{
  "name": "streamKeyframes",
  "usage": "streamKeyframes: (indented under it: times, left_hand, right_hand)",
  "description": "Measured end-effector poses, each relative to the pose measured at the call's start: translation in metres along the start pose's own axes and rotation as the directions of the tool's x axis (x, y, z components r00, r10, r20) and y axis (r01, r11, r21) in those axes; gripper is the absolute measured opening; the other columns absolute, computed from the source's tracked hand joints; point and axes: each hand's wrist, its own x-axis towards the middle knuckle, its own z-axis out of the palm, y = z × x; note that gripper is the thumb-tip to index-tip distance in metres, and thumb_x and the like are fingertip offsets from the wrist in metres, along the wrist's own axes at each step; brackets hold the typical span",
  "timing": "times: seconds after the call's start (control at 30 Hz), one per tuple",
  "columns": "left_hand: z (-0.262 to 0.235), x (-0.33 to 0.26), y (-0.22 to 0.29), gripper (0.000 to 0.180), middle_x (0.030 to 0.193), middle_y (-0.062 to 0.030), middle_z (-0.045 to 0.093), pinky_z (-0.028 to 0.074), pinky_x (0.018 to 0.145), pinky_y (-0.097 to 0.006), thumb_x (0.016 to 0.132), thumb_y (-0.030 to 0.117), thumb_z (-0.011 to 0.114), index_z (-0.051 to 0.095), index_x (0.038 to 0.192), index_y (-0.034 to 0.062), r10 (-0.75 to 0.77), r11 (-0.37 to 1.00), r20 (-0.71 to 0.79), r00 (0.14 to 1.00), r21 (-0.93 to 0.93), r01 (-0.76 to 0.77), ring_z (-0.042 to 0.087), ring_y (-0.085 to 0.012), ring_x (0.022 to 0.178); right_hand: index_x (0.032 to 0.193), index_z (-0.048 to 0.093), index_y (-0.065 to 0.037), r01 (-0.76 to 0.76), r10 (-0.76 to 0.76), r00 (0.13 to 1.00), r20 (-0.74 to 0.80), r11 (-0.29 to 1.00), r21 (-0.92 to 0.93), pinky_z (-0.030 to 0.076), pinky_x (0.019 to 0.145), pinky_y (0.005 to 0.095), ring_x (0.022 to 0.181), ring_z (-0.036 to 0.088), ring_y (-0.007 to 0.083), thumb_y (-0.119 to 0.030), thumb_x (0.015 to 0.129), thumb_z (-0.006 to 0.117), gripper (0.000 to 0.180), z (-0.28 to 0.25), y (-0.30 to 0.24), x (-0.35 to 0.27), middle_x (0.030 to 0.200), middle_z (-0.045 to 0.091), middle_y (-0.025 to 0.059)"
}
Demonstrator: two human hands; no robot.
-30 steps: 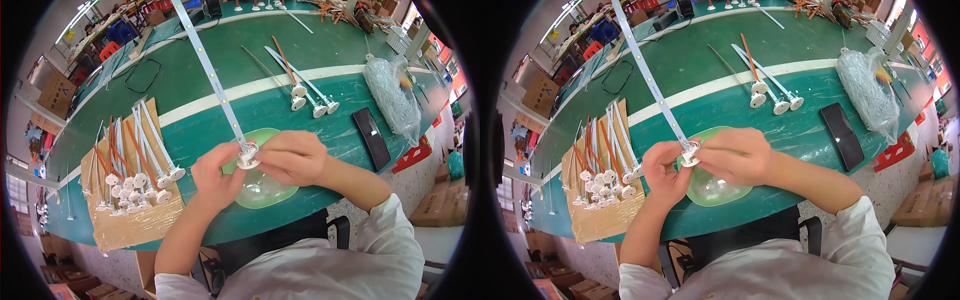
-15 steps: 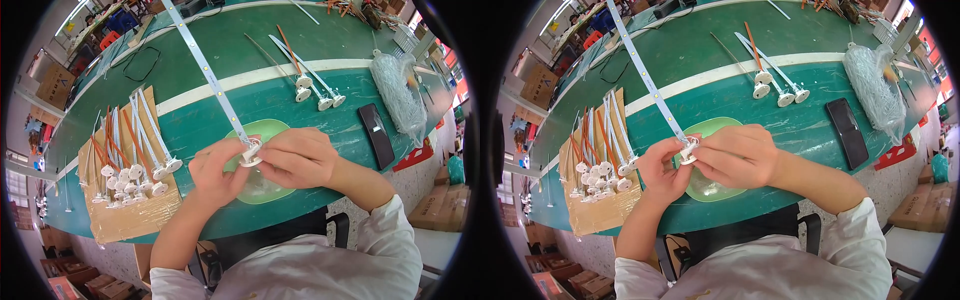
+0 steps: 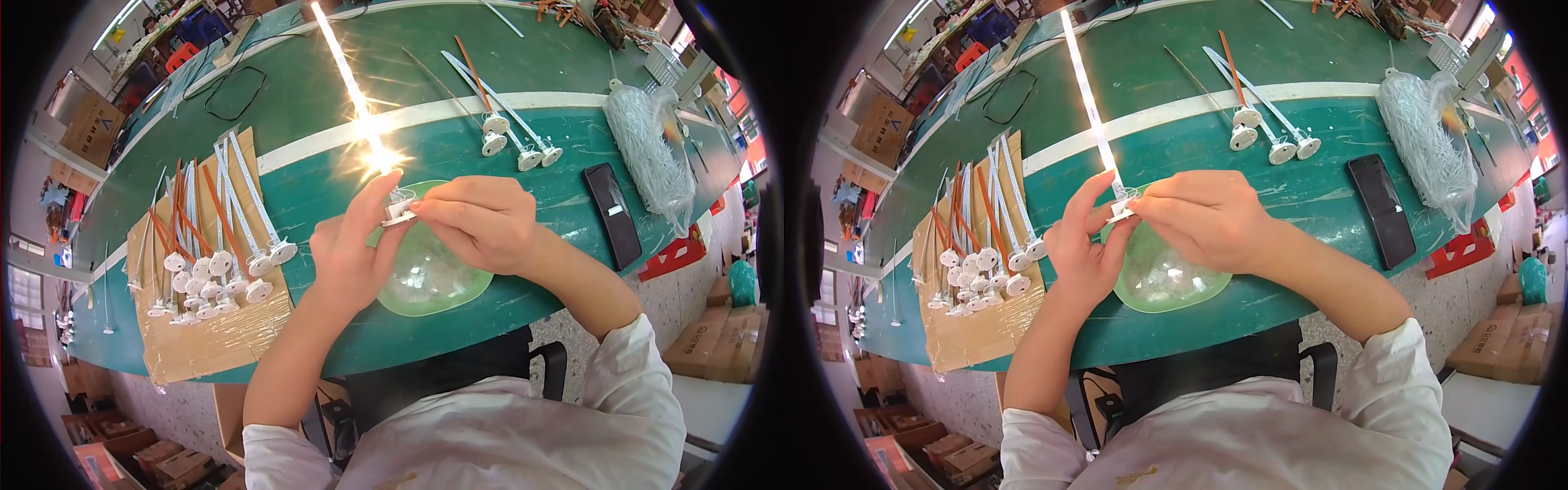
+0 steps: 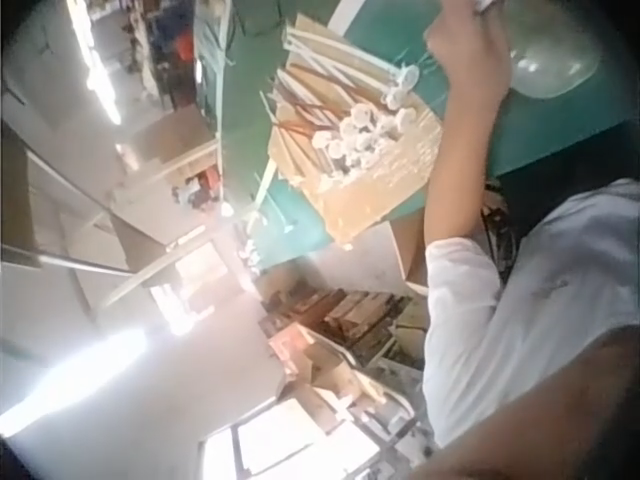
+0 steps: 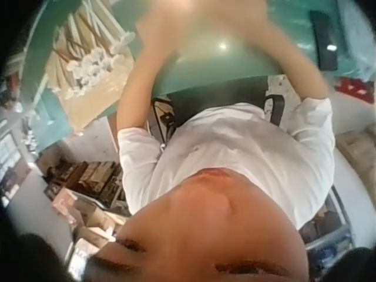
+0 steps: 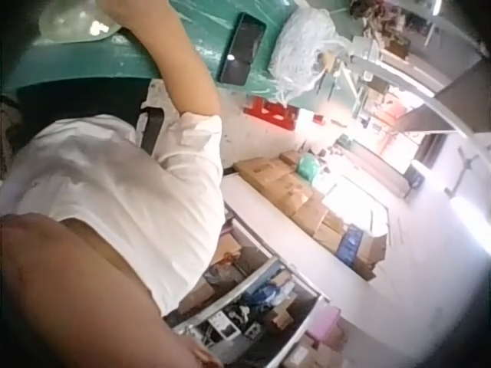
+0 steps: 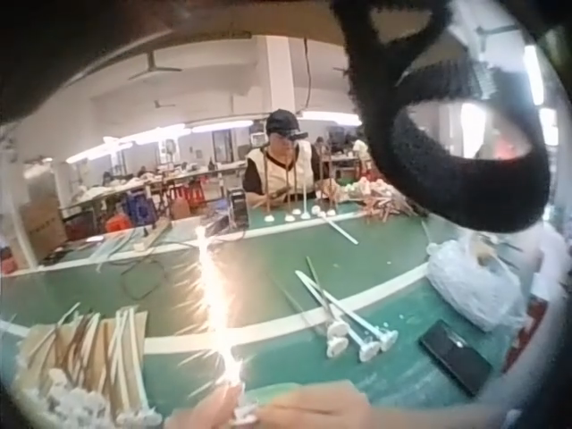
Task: Assembling LED lighting components by attaching LED strips to circular plastic bases.
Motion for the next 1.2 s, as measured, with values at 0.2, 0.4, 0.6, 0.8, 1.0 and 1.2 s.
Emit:
streamKeyframes:
  times: [0.2,0.4,0.6,0.8,1.0,1.2]
  left_hand:
    - [0.002,-0.007,-0.006,0.057,0.112,-0.0186,0.071,0.058,0.071,-0.031,0.075,-0.006,0.075,0.059,0.129,0.001,-0.008,0.997,-0.011,1.0,-0.083,0.007,0.074,-0.0281,0.084]
    - [-0.004,0.0,0.002,0.042,0.116,-0.02,0.068,0.056,0.091,-0.034,0.084,-0.009,0.067,0.06,0.125,-0.0041,-0.477,0.36,0.172,0.862,-0.856,0.37,0.07,-0.0259,0.105]
    - [-0.015,0.003,-0.001,0.023,0.107,-0.0157,0.07,0.058,0.085,-0.029,0.087,-0.007,0.066,0.063,0.109,-0.0055,-0.481,0.422,0.335,0.81,-0.721,0.549,0.071,-0.0197,0.099]
    - [-0.016,0.004,0.002,0.022,0.097,-0.0126,0.072,0.06,0.079,-0.029,0.083,-0.003,0.067,0.065,0.104,-0.0029,-0.501,0.522,0.331,0.8,-0.622,0.584,0.073,-0.0174,0.087]
    - [-0.014,0.001,0.001,0.026,0.096,-0.0122,0.073,0.06,0.078,-0.028,0.081,-0.005,0.065,0.065,0.107,-0.0036,-0.507,0.527,0.344,0.79,-0.602,0.601,0.073,-0.0167,0.087]
    - [-0.015,0.002,-0.001,0.035,0.104,-0.0157,0.072,0.058,0.084,-0.029,0.089,-0.007,0.052,0.059,0.124,-0.0083,-0.505,0.441,0.373,0.778,-0.663,0.605,0.071,-0.0176,0.096]
  right_hand:
    - [0.092,0.073,0.001,0.078,-0.082,0.996,-0.033,0.992,-0.1,0.053,0.053,0.0299,0.065,0.067,0.0237,0.005,0.07,0.078,0.024,0.003,-0.007,0.003,0.085,0.069,0.0117]
    - [0.092,0.071,0.006,0.264,-0.261,0.964,0.038,0.946,-0.187,0.054,0.052,0.0293,0.064,0.066,0.0223,0.004,0.065,0.075,0.028,-0.005,0.0,0.006,0.086,0.068,0.0134]
    - [0.085,0.068,0.009,0.395,-0.377,0.918,0.123,0.899,-0.189,0.054,0.051,0.0281,0.064,0.064,0.0216,0.003,0.062,0.073,0.024,0.004,-0.005,0.003,0.084,0.066,0.0134]
    - [0.081,0.068,0.008,0.349,-0.324,0.932,0.162,0.923,-0.161,0.055,0.052,0.0293,0.066,0.065,0.0227,0.001,0.061,0.074,0.022,0.009,-0.01,-0.006,0.083,0.066,0.0136]
    - [0.08,0.067,0.008,0.316,-0.285,0.937,0.203,0.938,-0.145,0.057,0.054,0.0307,0.066,0.065,0.0235,-0.002,0.059,0.073,0.024,0.01,-0.009,-0.009,0.083,0.066,0.0141]
    - [0.085,0.07,0.009,0.378,-0.363,0.923,0.129,0.917,-0.13,0.057,0.055,0.0303,0.067,0.066,0.0233,-0.003,0.061,0.072,0.026,0.008,-0.003,-0.004,0.085,0.066,0.0139]
